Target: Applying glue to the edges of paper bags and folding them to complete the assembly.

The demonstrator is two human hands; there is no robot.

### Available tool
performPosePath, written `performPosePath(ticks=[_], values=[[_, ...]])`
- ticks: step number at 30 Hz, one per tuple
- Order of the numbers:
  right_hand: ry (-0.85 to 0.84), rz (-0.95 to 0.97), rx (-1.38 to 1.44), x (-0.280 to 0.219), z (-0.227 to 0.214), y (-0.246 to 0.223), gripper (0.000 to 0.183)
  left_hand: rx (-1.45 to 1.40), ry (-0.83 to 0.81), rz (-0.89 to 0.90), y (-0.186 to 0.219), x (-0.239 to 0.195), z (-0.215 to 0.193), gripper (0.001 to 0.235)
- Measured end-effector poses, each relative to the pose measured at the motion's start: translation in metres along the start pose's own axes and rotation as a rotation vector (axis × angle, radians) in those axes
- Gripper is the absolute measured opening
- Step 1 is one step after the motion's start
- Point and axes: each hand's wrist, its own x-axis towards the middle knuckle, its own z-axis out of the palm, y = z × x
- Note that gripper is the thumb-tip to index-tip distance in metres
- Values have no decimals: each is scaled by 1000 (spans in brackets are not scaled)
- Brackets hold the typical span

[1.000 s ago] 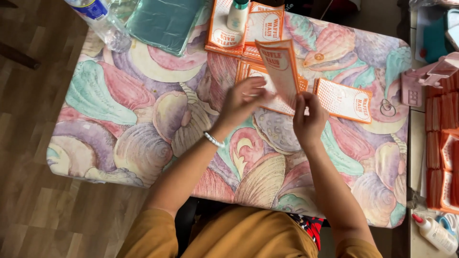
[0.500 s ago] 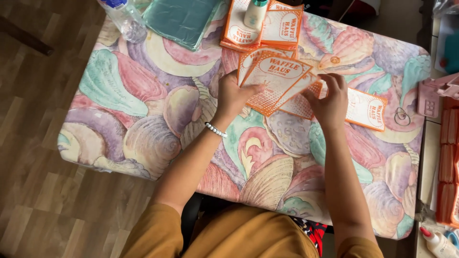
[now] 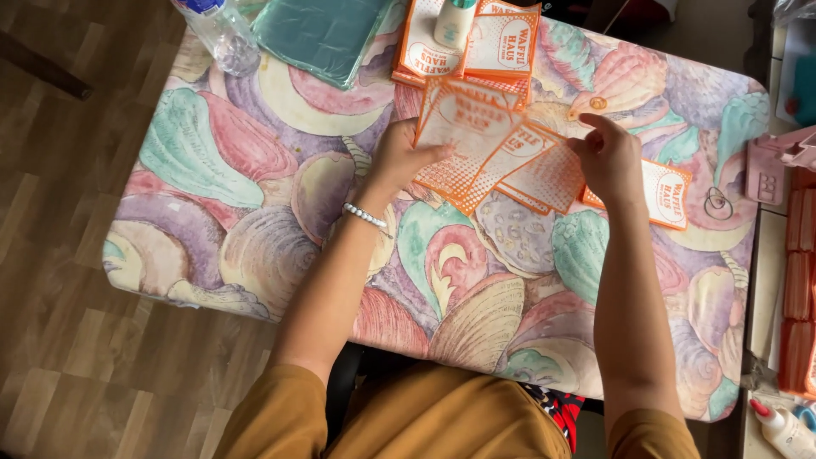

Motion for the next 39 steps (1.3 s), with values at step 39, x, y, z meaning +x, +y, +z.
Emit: performPosePath(ticks=[39], values=[[223,44,-19,-14,23,-7,6,-336,-4,-19,-10,9,2,35]])
